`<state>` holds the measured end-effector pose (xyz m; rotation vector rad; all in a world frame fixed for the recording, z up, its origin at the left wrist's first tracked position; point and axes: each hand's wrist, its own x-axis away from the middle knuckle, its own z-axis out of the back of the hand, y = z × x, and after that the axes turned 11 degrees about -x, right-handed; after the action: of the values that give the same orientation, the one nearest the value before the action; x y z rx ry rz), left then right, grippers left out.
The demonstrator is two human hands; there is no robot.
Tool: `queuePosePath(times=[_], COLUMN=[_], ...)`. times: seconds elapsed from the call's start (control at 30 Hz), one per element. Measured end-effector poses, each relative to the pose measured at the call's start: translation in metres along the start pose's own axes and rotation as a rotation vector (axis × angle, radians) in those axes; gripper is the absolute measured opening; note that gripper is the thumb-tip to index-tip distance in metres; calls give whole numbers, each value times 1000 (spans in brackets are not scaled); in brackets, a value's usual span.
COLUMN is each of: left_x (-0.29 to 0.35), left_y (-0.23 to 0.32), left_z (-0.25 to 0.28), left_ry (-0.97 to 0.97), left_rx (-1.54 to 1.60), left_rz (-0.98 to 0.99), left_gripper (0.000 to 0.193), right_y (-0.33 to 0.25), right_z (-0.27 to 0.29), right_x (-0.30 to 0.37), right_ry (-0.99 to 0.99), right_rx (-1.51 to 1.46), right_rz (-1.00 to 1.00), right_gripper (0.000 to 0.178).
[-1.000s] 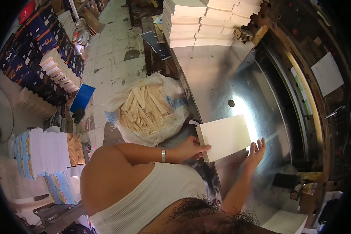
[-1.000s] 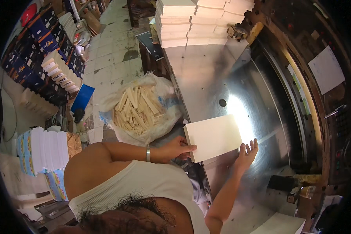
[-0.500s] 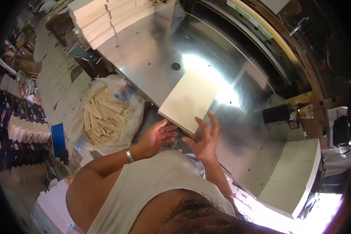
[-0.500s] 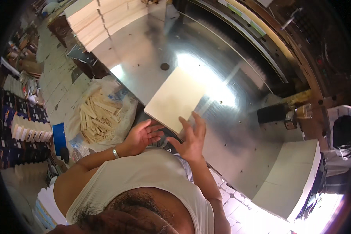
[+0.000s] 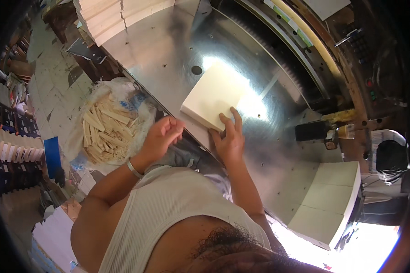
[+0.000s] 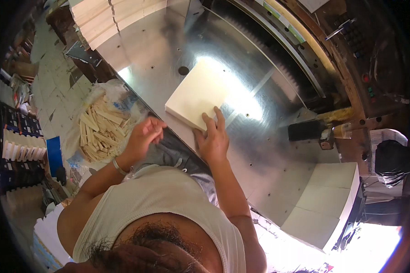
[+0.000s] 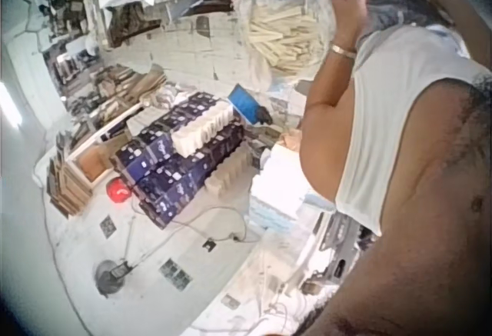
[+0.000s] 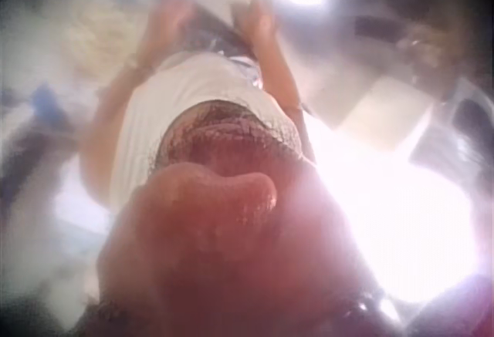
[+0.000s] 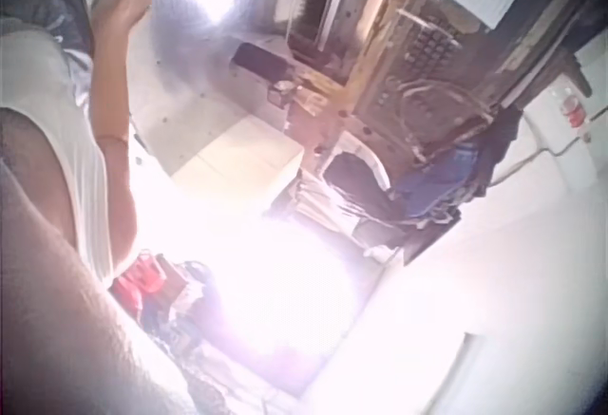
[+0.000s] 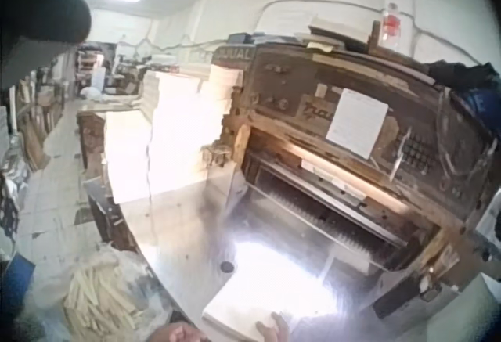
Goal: The person aligns stacks of white paper against the guides of an industrial paper cutting machine by hand and moves them into the cutting area for trimming.
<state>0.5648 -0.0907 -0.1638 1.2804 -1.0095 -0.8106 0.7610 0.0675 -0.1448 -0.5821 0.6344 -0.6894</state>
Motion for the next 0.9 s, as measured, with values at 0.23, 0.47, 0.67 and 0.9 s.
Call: queuePosePath(times=[0.23,0.47,0.67,0.9], left_x=[-118,-249,-290,-331], left_y=[36,25,62,68], left_z=[73,137,113,110], left_ry=[246,186,156,258], left_rx=[-779,-1365,-1391,-1450], left_rz=[-439,-5,102,133], left_gripper=[49,97,111,117], right_y=[48,80,109,153], right_z=[-13,-37,-53,-80], right_x=[-79,-185,-261,-364], right_ry=[41,62,153,326], right_rx=[28,139,110,155], right_rz=[5,90,46,89], right_gripper=[57,58,58,56])
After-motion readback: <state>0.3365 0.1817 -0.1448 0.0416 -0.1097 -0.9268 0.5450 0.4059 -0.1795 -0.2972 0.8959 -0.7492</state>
